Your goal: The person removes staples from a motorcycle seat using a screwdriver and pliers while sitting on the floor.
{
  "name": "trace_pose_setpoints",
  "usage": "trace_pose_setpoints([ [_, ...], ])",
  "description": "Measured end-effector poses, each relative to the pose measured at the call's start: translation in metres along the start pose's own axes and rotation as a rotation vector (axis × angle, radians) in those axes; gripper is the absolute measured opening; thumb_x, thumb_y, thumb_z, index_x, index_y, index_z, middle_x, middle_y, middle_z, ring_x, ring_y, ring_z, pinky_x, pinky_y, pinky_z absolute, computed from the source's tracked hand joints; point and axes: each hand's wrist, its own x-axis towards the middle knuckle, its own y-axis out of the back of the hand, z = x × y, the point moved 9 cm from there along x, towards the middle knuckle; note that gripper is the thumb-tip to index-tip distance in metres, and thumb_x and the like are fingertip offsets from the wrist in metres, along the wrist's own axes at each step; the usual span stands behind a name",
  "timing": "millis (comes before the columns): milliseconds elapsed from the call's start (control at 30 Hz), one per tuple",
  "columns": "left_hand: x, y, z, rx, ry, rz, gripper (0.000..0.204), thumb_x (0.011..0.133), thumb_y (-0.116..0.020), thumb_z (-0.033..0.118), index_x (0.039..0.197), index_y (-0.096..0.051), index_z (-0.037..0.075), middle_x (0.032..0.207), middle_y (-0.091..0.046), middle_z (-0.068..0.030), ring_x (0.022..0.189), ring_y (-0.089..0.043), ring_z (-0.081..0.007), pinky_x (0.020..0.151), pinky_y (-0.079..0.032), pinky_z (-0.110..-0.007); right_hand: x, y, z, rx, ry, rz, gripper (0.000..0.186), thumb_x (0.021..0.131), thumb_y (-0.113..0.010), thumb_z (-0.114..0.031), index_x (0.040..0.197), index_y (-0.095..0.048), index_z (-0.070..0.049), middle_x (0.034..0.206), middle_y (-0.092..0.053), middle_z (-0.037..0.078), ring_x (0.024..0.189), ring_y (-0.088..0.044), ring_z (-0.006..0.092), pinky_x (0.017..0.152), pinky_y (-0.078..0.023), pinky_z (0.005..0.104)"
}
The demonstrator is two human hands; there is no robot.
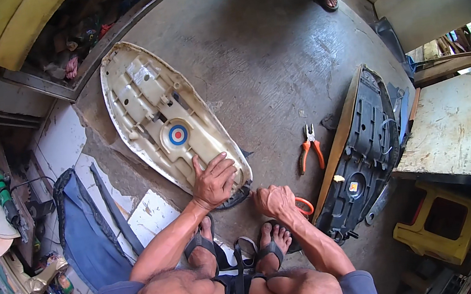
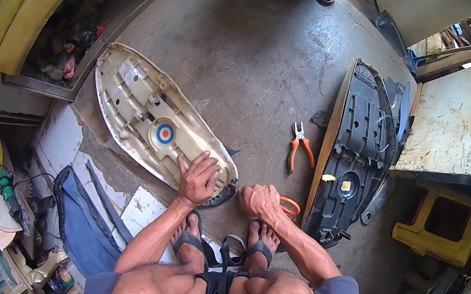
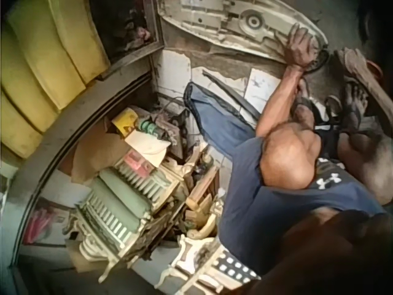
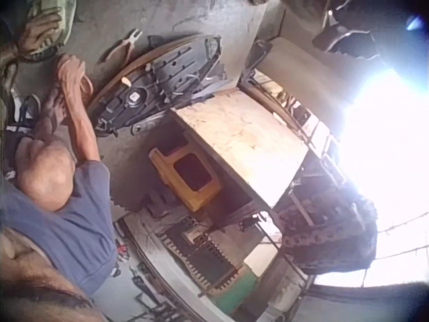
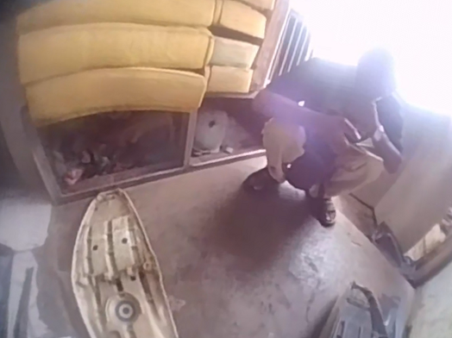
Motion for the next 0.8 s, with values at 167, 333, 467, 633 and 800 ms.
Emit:
trace_pose_setpoints([
  [167, -0.001, -0.003, 0.0, -0.046, 0.028, -0.016, 0.014, 0.091, -0.065, 0.021, 0.098, -0.073, 0.013, 0.118, -0.068, 0.0002, 0.13, -0.055, -0.0206, 0.112, -0.01, -0.072, 0.005, -0.019, -0.004, 0.027, -0.049, -0.009, 0.05, 0.101, -0.045, -0.045, 0.094, -0.075, -0.006, 0.09, -0.072, 0.026, 0.087, -0.071, 0.0439, 0.082, -0.055, 0.0508],
  [333, 0.004, -0.003, -0.003, -0.083, 0.041, -0.032, 0.016, 0.092, -0.063, 0.019, 0.101, -0.073, 0.011, 0.118, -0.068, -0.0012, 0.131, -0.054, -0.0227, 0.113, -0.007, -0.073, 0.016, -0.055, 0.021, 0.4, -0.272, -0.186, 0.067, 0.1, -0.044, -0.06, 0.097, -0.072, 0.0, 0.095, -0.071, 0.028, 0.094, -0.07, 0.0428, 0.082, -0.053, 0.0508],
  [467, 0.001, -0.009, 0.0, -0.11, 0.007, -0.033, 0.017, 0.093, -0.062, 0.019, 0.104, -0.073, 0.01, 0.12, -0.067, -0.0027, 0.132, -0.053, -0.0232, 0.114, -0.006, -0.072, 0.019, -0.071, 0.033, 0.624, -0.144, -0.275, 0.063, 0.1, -0.047, -0.058, 0.086, -0.07, -0.001, 0.08, -0.069, 0.029, 0.077, -0.071, 0.039, 0.065, -0.054, 0.0491],
  [633, -0.008, -0.004, 0.001, -0.096, 0.04, -0.038, 0.018, 0.092, -0.063, 0.018, 0.105, -0.071, 0.009, 0.121, -0.066, -0.0054, 0.133, -0.052, -0.0252, 0.115, -0.008, -0.07, 0.012, -0.019, -0.002, 0.151, 0.055, 0.068, 0.057, 0.101, -0.047, -0.05, 0.085, -0.073, -0.002, 0.082, -0.068, 0.031, 0.084, -0.07, 0.0422, 0.071, -0.055, 0.0501],
  [800, -0.003, 0.027, 0.005, -0.167, 0.063, 0.016, 0.017, 0.089, -0.065, 0.017, 0.103, -0.071, 0.008, 0.119, -0.067, -0.0049, 0.133, -0.053, -0.0253, 0.116, -0.012, -0.068, 0.018, -0.042, 0.013, 0.569, 0.075, -0.06, 0.064, 0.101, -0.048, -0.056, 0.069, -0.063, -0.003, 0.061, -0.06, 0.014, 0.061, -0.063, 0.0237, 0.057, -0.047, 0.0413],
])
